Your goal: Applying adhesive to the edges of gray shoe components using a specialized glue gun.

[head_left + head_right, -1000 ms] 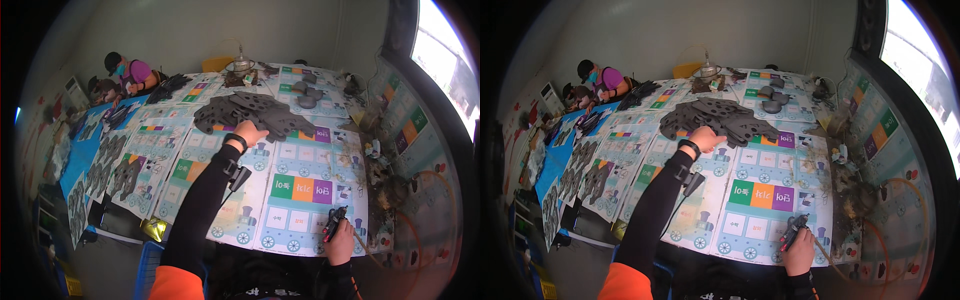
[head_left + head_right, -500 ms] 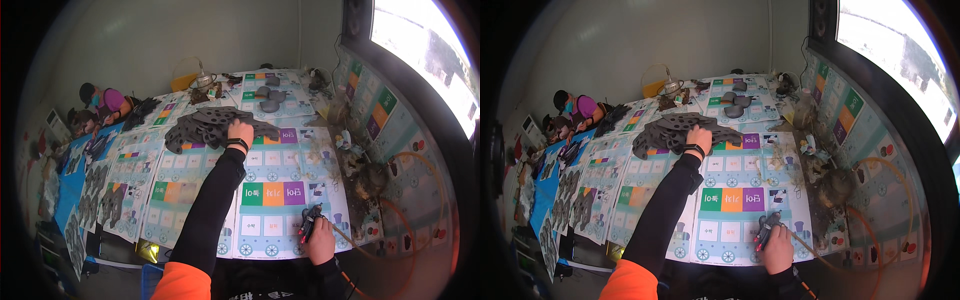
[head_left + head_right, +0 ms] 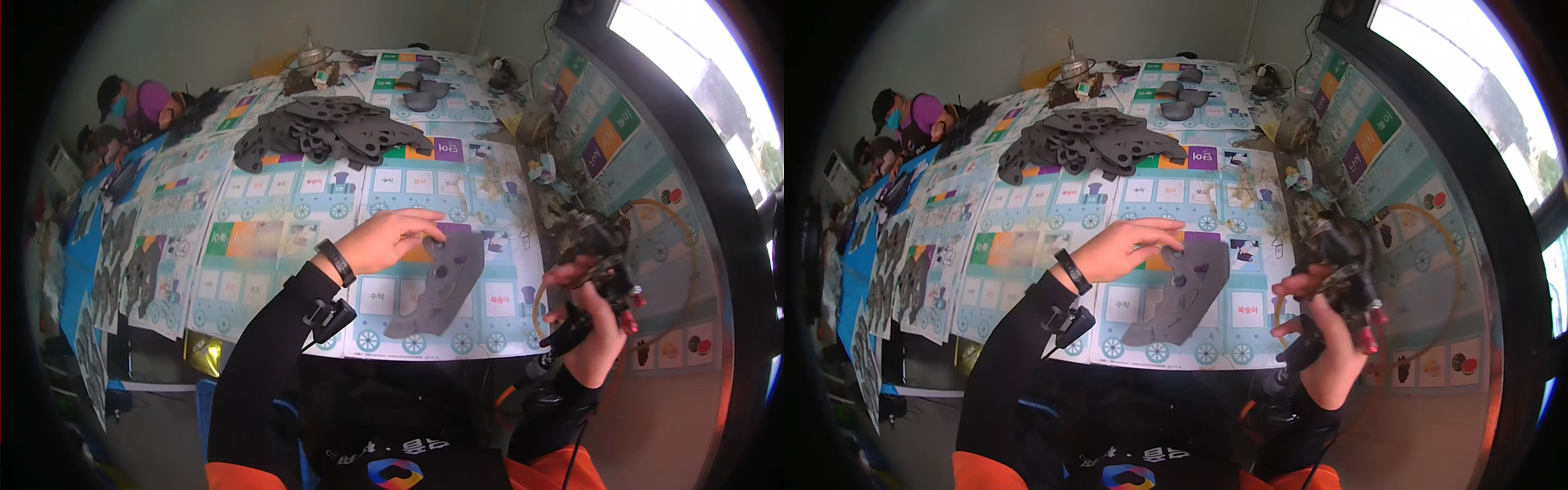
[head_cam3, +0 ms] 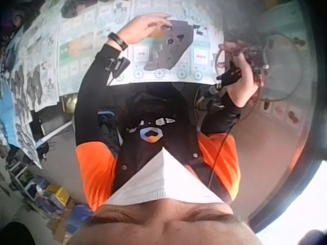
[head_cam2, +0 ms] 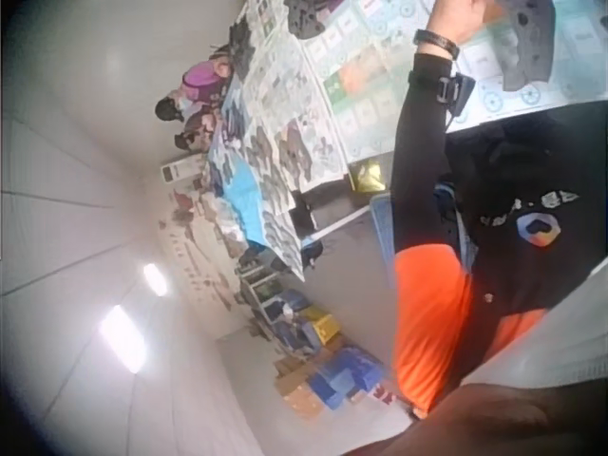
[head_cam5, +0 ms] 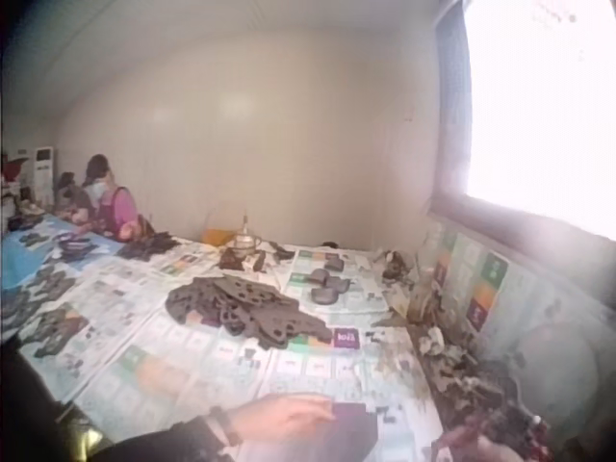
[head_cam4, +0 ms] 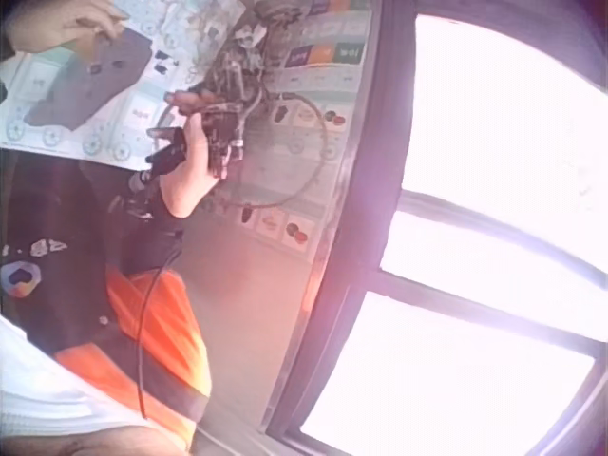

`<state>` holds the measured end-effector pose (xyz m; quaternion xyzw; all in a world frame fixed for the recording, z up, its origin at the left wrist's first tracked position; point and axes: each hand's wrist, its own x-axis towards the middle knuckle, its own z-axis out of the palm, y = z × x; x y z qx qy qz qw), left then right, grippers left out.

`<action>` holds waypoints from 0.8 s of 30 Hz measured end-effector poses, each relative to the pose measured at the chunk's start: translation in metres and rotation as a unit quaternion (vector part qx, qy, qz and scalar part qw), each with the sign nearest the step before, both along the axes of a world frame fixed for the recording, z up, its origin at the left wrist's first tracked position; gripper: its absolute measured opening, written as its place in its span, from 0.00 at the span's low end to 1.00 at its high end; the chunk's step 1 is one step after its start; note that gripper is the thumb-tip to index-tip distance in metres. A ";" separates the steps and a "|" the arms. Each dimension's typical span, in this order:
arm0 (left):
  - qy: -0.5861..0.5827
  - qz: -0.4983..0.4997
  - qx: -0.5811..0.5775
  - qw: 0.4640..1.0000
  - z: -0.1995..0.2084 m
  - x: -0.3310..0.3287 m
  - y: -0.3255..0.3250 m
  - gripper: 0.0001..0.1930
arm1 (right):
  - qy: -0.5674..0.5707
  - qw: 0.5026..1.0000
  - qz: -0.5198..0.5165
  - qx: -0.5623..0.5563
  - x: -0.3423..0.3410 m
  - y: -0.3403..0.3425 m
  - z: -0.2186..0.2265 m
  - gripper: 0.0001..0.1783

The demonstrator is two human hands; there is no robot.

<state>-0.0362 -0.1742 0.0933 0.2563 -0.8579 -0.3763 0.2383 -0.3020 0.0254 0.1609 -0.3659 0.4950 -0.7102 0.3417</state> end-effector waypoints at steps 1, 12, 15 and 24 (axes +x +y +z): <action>0.042 -0.012 -0.012 0.999 -0.009 0.004 0.009 0.13 | -0.002 1.000 -0.002 -0.031 0.003 0.002 0.014 0.24; -0.195 0.248 -0.042 0.948 -0.072 0.018 0.134 0.23 | 0.132 0.979 0.147 0.037 0.025 -0.012 0.054 0.27; -0.148 0.276 0.001 0.950 -0.076 0.021 0.136 0.20 | 0.116 0.923 0.317 0.185 0.024 -0.022 0.050 0.24; 0.126 0.305 0.271 0.904 -0.080 0.010 0.146 0.12 | 0.145 0.834 0.391 0.360 0.020 -0.027 0.009 0.23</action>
